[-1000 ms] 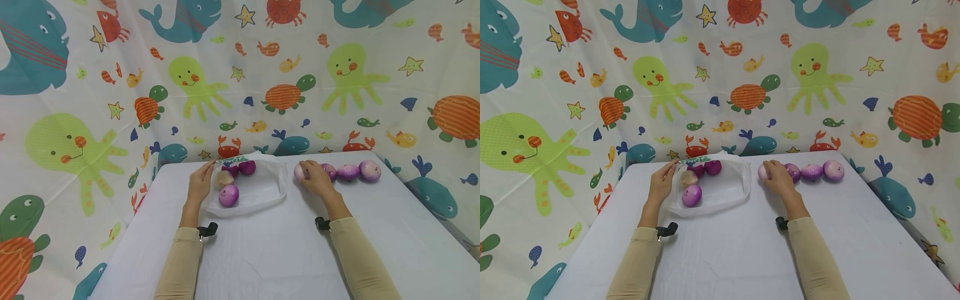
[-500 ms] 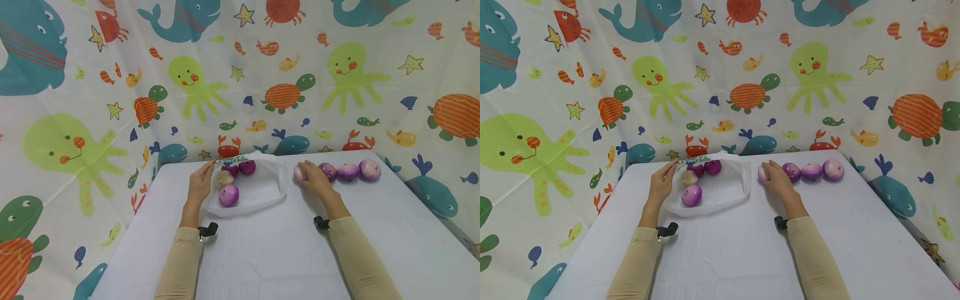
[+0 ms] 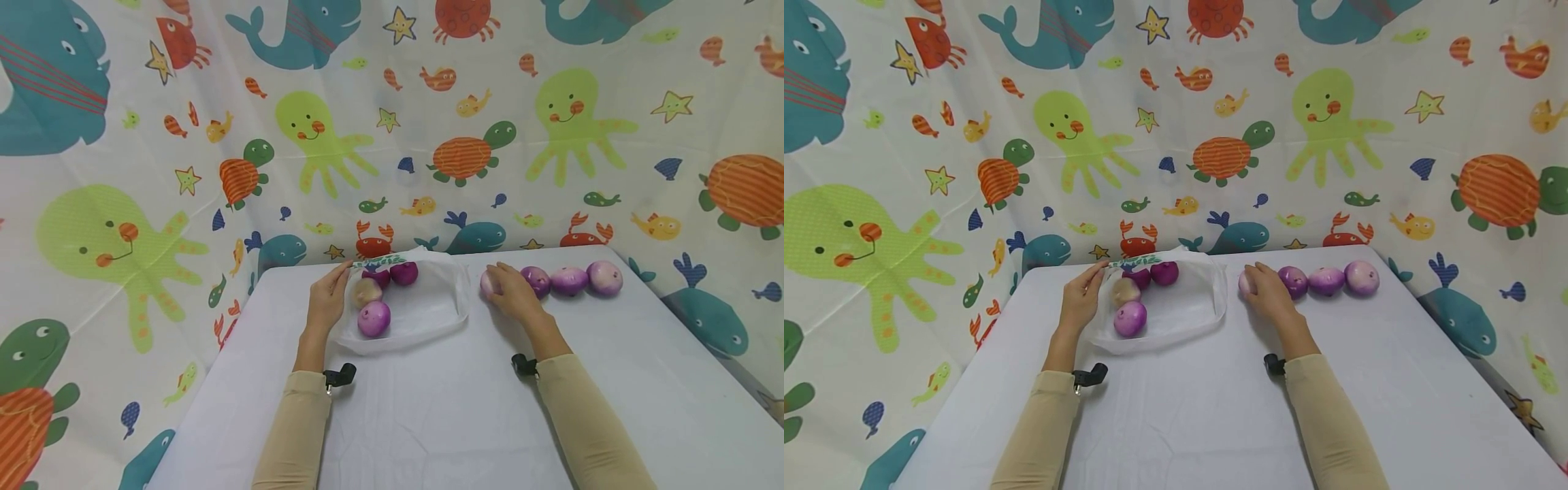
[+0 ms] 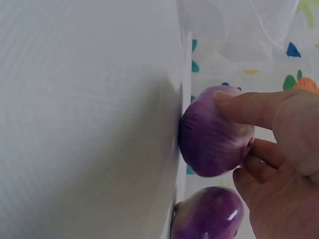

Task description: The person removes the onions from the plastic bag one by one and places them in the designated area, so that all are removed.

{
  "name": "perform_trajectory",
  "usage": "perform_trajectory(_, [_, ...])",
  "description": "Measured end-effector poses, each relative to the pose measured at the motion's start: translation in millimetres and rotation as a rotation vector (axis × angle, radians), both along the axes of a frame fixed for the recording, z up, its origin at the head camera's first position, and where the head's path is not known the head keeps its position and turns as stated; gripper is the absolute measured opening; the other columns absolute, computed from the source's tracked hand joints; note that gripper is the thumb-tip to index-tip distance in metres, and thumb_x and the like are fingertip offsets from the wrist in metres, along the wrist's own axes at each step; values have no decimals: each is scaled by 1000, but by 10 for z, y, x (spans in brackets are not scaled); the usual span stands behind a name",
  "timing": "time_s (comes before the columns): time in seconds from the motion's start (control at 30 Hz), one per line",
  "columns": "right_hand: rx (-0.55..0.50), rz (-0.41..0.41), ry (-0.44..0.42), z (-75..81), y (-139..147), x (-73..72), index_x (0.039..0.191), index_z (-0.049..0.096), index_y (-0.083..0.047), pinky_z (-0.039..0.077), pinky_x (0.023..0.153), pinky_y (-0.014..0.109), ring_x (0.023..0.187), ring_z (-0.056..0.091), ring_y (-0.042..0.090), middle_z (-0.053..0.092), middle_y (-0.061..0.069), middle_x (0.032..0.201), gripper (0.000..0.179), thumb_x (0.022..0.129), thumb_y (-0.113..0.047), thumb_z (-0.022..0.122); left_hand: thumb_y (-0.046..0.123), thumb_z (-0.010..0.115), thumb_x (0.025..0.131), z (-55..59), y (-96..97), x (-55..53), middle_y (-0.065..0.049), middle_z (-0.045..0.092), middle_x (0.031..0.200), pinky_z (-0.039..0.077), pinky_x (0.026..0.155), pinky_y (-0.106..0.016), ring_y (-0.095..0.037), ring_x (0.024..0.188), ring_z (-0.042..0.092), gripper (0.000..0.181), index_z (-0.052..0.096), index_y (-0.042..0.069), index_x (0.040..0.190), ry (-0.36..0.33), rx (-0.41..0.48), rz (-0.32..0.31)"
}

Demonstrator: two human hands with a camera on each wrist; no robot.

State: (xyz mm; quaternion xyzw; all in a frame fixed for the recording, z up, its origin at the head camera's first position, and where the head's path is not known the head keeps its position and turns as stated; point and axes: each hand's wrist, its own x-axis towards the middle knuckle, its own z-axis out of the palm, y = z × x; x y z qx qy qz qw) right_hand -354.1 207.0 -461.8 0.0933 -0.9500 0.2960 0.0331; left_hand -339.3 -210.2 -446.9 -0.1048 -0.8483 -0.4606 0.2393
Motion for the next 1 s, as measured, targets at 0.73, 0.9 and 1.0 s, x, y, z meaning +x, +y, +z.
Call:
perform_trajectory(0.73, [-1, -36, 40, 22, -49, 16, 153, 49, -7, 31, 121, 67, 151, 32, 49, 34, 27, 163, 64, 94, -6, 74, 34, 50, 111, -15, -20, -11, -7, 65, 145, 48, 117, -46, -27, 141, 57, 38, 66, 19, 141, -12, 7, -11])
perform_trajectory(0.9, [-14, -31, 72, 55, -69, 30, 154, 48, -9, 30, 121, 70, 151, 32, 49, 35, 26, 163, 66, 94, -13, 76, 34, 50, 111, -20, -29, -18, -7, 64, 146, 47, 117, -46, -27, 142, 56, 38, 66, 19, 141, -7, 11, -17])
perform_trajectory(1.0, [-29, -26, 119, 97, -106, 41, 155, 47, -11, 32, 119, 72, 150, 34, 49, 39, 25, 162, 68, 94, -16, 75, 35, 50, 111, -21, -30, -19, -7, 63, 147, 47, 117, -46, -27, 143, 55, 39, 66, 18, 142, -13, 17, -18])
